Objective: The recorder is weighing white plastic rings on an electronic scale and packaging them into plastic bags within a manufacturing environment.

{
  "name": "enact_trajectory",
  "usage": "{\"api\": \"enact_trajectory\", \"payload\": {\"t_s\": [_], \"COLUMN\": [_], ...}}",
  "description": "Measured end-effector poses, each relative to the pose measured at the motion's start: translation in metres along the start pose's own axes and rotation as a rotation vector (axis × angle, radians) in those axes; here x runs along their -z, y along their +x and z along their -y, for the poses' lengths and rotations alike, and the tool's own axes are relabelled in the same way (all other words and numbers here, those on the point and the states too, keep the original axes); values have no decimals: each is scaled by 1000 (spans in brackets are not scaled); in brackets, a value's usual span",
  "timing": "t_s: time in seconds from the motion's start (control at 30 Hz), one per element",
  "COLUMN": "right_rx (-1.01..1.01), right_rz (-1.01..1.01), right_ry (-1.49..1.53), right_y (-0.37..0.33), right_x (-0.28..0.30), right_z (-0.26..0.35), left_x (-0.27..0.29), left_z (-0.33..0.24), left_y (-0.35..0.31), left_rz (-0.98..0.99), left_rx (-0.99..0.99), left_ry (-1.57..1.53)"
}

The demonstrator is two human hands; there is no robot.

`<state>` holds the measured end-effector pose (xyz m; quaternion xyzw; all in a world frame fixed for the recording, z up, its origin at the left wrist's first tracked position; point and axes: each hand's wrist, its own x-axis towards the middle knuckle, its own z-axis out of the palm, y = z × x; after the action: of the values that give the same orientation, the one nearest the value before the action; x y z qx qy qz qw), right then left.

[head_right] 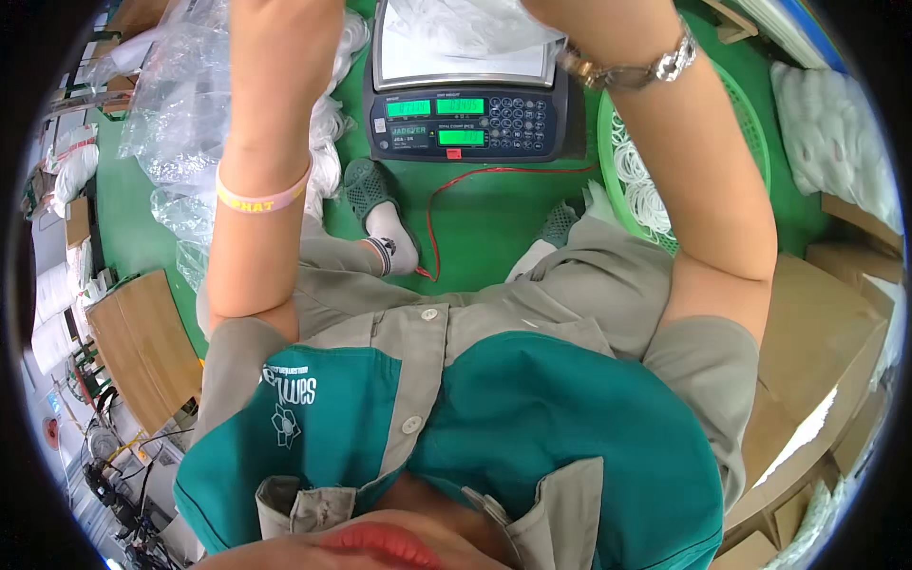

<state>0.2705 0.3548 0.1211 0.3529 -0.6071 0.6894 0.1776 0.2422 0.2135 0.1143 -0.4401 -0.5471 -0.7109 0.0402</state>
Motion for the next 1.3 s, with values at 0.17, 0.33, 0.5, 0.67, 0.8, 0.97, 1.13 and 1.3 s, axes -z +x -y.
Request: {"api": "enact_trajectory", "payload": {"t_s": [0.17, 0.33, 0.5, 0.67, 0.8, 0.97, 1.13, 1.3], "right_rx": [-139, 52, -15, -428, -433, -445, -447, -458], "right_rz": [-190, -241, -303, -288, -189, -169, -248, -182], "right_ry": [-32, -341, -278, -102, 206, 144, 221, 190], "right_y": [-10, -21, -26, -17, -19, -19, -19, -19], "right_x": [-21, -13, -23, -16, -11, -7, -2, 1], "right_z": [7, -7, -8, 11, -1, 17, 14, 10], "left_x": [17, -5, 2, 8, 13, 40, 38, 45], "left_z": [4, -8, 2, -5, -9, -1, -9, -5], "left_y": [-4, -8, -10, -3, -5, -1, -6, -4], "left_rz": [-14, -71, -123, -198, -245, 42, -83, -125], "left_rx": [164, 279, 200, 374, 416, 339, 445, 445], "left_ry": [-234, -350, -153, -288, -222, -305, -308, -220]}}
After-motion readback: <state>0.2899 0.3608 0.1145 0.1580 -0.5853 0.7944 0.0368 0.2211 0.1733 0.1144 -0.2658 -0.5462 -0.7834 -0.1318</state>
